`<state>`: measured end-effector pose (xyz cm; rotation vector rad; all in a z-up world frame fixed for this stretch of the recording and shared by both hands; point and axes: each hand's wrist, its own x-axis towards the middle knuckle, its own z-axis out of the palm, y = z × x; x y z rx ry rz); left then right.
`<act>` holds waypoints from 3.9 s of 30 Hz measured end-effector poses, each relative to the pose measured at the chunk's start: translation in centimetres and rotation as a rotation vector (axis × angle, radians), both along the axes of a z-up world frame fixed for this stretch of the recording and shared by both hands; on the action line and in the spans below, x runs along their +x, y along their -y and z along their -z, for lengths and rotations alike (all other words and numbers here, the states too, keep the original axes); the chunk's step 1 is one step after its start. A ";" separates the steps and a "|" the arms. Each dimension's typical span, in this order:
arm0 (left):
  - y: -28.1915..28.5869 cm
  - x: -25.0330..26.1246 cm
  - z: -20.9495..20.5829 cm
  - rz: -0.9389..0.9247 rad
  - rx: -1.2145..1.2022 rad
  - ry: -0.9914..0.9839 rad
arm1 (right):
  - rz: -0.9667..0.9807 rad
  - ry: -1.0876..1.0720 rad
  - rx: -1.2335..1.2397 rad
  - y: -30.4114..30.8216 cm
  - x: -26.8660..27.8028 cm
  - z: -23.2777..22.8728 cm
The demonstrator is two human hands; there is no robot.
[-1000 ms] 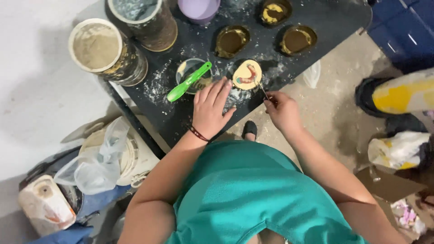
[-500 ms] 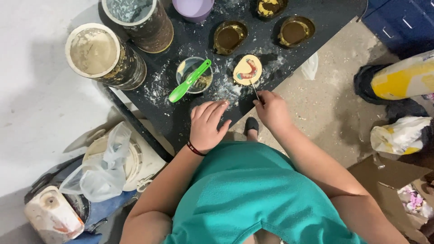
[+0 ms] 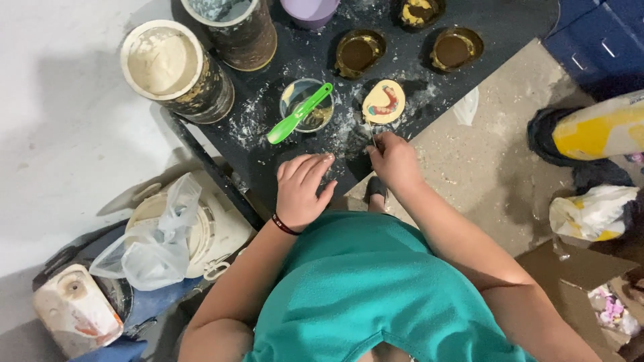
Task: Applying dental plaster or wax to a mold and refining the application with a small tool on a laboratory bench.
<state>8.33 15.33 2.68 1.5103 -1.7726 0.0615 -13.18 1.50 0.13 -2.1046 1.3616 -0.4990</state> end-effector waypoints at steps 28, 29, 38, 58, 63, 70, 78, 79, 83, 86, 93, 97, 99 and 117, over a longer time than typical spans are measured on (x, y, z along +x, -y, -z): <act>10.3 3.8 -4.3 -0.414 0.390 0.397 | -0.439 -0.256 -0.365 4.9 5.0 -7.5; 10.2 4.2 -5.0 -0.366 0.464 0.279 | -0.411 -0.271 -0.304 4.8 5.0 -7.8; 11.1 6.4 -3.6 -0.344 0.395 0.309 | -0.378 -0.298 -0.375 4.8 3.9 -7.1; 12.1 3.5 -2.7 -0.318 0.519 0.624 | -0.293 -0.520 0.091 3.8 2.4 -15.5; 10.8 2.4 -4.6 -0.296 0.579 0.509 | 0.140 0.107 0.445 2.4 -3.1 -10.9; 6.6 -0.5 -5.0 -0.133 0.447 0.147 | 0.233 0.578 0.689 -0.6 -1.0 0.9; 5.2 -1.8 -4.9 -0.083 0.316 0.055 | 0.244 0.661 0.587 -0.4 2.0 0.3; 5.2 -1.8 -5.1 -0.083 0.317 0.056 | 0.245 0.661 0.588 -0.3 1.9 0.1; 5.2 -2.0 -5.7 -0.071 0.285 0.040 | 0.234 0.664 0.574 -0.2 1.5 0.0; 5.2 -2.2 -5.7 -0.063 0.281 0.030 | 0.233 0.670 0.573 -0.4 1.2 -0.4; 5.2 -2.4 -6.3 -0.044 0.227 0.025 | 0.237 0.607 0.548 -0.6 -0.2 -0.1; 5.2 -2.4 -6.4 -0.038 0.217 -0.004 | 0.248 0.596 0.546 -0.7 -1.2 -0.8; 5.0 -2.3 -6.1 -0.047 0.196 0.005 | 0.268 0.557 0.534 -0.7 -1.8 -1.7; 5.1 1.9 -5.0 -0.239 0.324 0.045 | 0.058 0.115 0.103 2.7 -6.9 -5.9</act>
